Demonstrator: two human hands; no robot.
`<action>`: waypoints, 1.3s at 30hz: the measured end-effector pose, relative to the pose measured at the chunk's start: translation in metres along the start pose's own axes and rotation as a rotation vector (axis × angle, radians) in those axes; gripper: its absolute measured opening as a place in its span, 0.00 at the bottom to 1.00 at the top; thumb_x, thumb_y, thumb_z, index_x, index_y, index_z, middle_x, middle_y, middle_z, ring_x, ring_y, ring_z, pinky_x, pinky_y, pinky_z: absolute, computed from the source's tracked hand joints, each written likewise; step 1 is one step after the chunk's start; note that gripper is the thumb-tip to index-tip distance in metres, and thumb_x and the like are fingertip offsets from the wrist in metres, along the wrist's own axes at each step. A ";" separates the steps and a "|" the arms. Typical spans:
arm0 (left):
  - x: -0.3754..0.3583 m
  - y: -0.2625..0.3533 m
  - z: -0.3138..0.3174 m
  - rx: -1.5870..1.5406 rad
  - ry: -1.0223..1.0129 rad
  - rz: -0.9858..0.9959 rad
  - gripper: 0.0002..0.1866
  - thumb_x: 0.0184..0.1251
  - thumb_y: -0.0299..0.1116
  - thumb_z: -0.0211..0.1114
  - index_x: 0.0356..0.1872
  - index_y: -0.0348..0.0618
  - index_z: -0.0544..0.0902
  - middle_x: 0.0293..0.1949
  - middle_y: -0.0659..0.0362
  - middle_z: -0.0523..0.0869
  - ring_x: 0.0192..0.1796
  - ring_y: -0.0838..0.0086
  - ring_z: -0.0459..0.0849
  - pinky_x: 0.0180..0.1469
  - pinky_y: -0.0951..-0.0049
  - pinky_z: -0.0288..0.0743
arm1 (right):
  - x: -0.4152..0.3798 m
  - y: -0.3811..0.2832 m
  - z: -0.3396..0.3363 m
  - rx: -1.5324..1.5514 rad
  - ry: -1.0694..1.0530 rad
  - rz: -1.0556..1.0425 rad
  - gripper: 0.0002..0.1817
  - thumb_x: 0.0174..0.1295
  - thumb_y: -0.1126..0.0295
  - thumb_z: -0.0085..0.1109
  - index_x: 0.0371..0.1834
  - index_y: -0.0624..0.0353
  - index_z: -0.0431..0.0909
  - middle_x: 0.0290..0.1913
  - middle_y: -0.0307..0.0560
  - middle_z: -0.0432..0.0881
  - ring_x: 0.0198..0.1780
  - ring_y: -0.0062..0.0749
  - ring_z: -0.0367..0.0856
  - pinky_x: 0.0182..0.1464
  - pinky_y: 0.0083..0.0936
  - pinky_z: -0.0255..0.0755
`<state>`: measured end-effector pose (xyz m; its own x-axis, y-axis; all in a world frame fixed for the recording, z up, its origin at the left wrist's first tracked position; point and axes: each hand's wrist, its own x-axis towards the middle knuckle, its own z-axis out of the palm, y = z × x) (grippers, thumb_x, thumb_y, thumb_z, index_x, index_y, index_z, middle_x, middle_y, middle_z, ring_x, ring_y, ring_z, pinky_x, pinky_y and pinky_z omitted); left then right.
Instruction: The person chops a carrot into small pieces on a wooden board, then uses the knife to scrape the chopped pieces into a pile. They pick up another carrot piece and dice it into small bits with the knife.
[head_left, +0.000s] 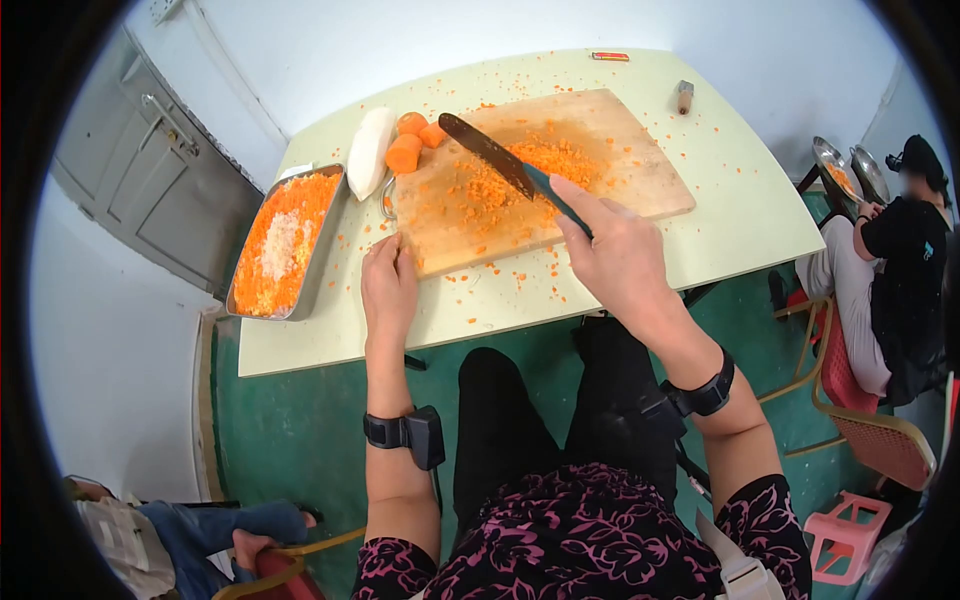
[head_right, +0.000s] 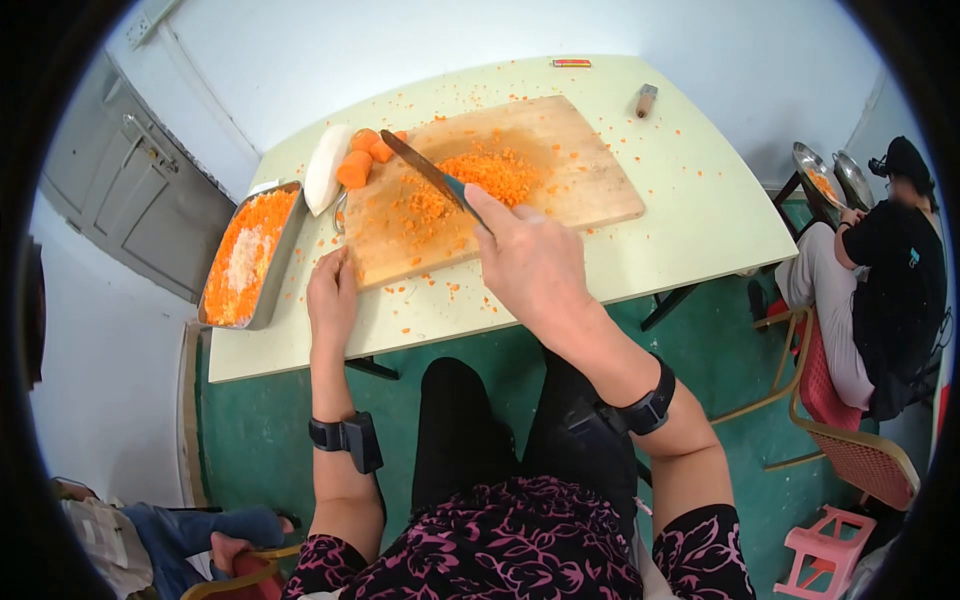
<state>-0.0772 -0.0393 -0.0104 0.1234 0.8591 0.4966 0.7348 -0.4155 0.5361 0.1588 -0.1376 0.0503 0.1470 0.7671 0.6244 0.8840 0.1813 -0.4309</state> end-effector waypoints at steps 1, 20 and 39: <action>0.000 -0.001 0.001 0.003 0.001 0.011 0.15 0.65 0.28 0.54 0.49 0.29 0.78 0.48 0.45 0.80 0.52 0.54 0.77 0.56 0.63 0.69 | -0.002 0.001 0.003 0.008 0.030 -0.030 0.19 0.55 0.72 0.62 0.52 0.52 0.79 0.32 0.54 0.83 0.30 0.46 0.81 0.31 0.34 0.74; 0.002 -0.003 0.001 -0.009 -0.014 -0.018 0.16 0.66 0.28 0.52 0.49 0.29 0.78 0.50 0.46 0.80 0.52 0.55 0.76 0.57 0.64 0.69 | -0.011 -0.008 0.013 -0.006 -0.011 -0.132 0.19 0.55 0.70 0.60 0.52 0.53 0.77 0.20 0.49 0.76 0.21 0.43 0.77 0.23 0.36 0.71; 0.003 -0.002 0.001 -0.027 -0.018 -0.031 0.16 0.65 0.28 0.53 0.50 0.30 0.78 0.49 0.43 0.80 0.53 0.54 0.76 0.57 0.63 0.68 | -0.010 -0.013 0.013 0.019 -0.034 -0.166 0.18 0.55 0.70 0.60 0.51 0.53 0.78 0.19 0.49 0.76 0.20 0.43 0.78 0.23 0.36 0.72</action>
<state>-0.0775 -0.0354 -0.0111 0.1132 0.8766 0.4677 0.7204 -0.3966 0.5690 0.1399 -0.1399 0.0416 -0.0153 0.7462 0.6655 0.8865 0.3181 -0.3362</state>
